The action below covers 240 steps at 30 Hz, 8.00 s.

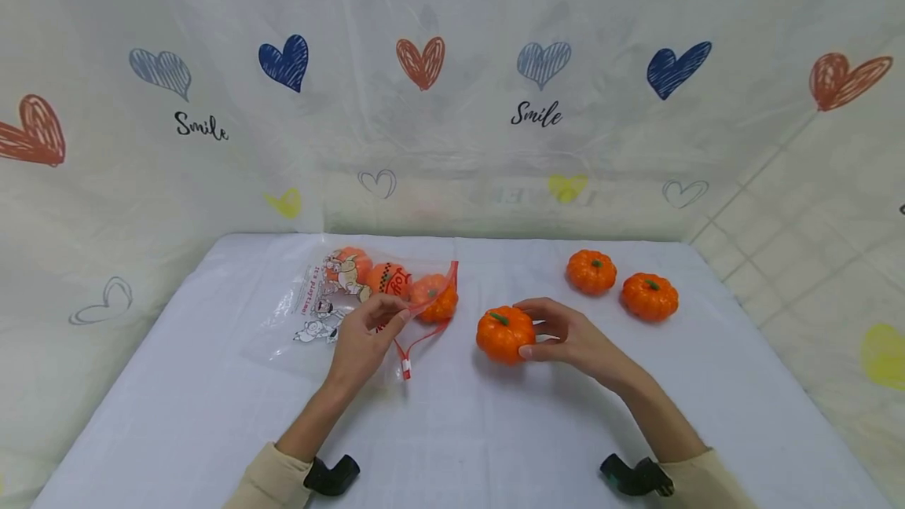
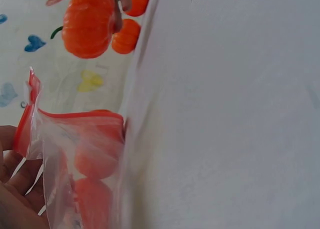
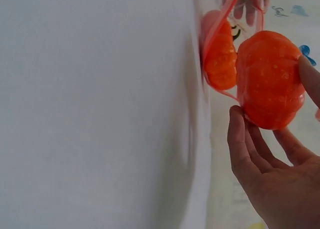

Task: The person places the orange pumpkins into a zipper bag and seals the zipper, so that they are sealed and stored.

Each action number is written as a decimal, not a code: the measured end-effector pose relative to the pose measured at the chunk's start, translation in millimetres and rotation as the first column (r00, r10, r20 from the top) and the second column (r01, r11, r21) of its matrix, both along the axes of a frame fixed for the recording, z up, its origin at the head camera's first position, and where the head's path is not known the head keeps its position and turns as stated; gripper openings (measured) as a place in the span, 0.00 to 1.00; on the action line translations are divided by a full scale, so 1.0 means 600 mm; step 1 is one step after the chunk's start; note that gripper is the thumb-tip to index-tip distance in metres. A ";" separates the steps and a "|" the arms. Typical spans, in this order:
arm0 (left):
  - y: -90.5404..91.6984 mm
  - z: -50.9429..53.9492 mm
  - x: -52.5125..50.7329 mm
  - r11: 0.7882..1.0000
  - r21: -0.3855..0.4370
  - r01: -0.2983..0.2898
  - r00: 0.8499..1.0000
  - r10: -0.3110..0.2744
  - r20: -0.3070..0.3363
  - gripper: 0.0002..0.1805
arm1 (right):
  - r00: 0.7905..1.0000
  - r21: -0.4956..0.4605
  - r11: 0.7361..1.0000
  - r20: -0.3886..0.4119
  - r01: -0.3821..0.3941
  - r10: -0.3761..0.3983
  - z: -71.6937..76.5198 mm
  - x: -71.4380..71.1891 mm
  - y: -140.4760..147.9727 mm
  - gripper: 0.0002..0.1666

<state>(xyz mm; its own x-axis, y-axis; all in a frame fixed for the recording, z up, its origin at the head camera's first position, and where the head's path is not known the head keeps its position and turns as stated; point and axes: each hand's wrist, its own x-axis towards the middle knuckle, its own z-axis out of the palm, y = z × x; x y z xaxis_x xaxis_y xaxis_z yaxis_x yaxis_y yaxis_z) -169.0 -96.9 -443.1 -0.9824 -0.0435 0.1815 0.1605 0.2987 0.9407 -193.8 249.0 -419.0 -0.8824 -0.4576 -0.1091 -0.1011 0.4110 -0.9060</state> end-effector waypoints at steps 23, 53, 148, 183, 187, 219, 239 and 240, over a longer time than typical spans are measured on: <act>-0.001 0.003 0.003 0.997 -0.053 -0.062 0.992 0.056 -0.112 0.07 | 0.997 -0.039 0.996 0.001 0.076 -0.077 -0.002 -0.009 -0.092 0.36; -0.002 0.012 0.007 0.998 -0.013 -0.062 0.990 0.060 -0.124 0.06 | 0.997 0.017 0.998 0.045 -0.067 0.066 -0.017 0.003 -0.160 0.37; -0.008 0.015 0.005 0.994 0.063 -0.085 0.996 0.084 0.015 0.12 | 0.945 0.027 0.970 -0.233 0.242 -0.230 0.012 -0.032 -0.086 0.21; -0.008 0.013 0.003 0.995 0.077 -0.068 0.997 0.064 0.047 0.11 | 0.804 0.025 0.844 -0.321 0.536 -0.502 0.016 -0.061 0.071 0.41; -0.008 0.014 0.003 0.995 0.074 -0.068 0.997 0.065 0.047 0.11 | 0.782 0.055 0.819 -0.339 0.571 -0.522 0.010 -0.066 0.080 0.45; -0.011 0.013 0.001 0.994 0.095 -0.062 0.996 0.056 0.065 0.11 | 0.876 0.283 0.835 -0.256 0.472 -0.408 0.011 -0.105 0.111 0.59; -0.011 0.014 0.002 0.994 0.093 -0.049 0.997 0.043 0.064 0.11 | 0.941 0.313 0.888 -0.143 0.336 -0.305 0.004 -0.106 0.114 0.49; -0.012 0.013 0.002 0.994 0.095 -0.052 0.997 0.045 0.065 0.11 | 0.944 0.306 0.893 -0.139 0.330 -0.301 0.003 -0.105 0.113 0.49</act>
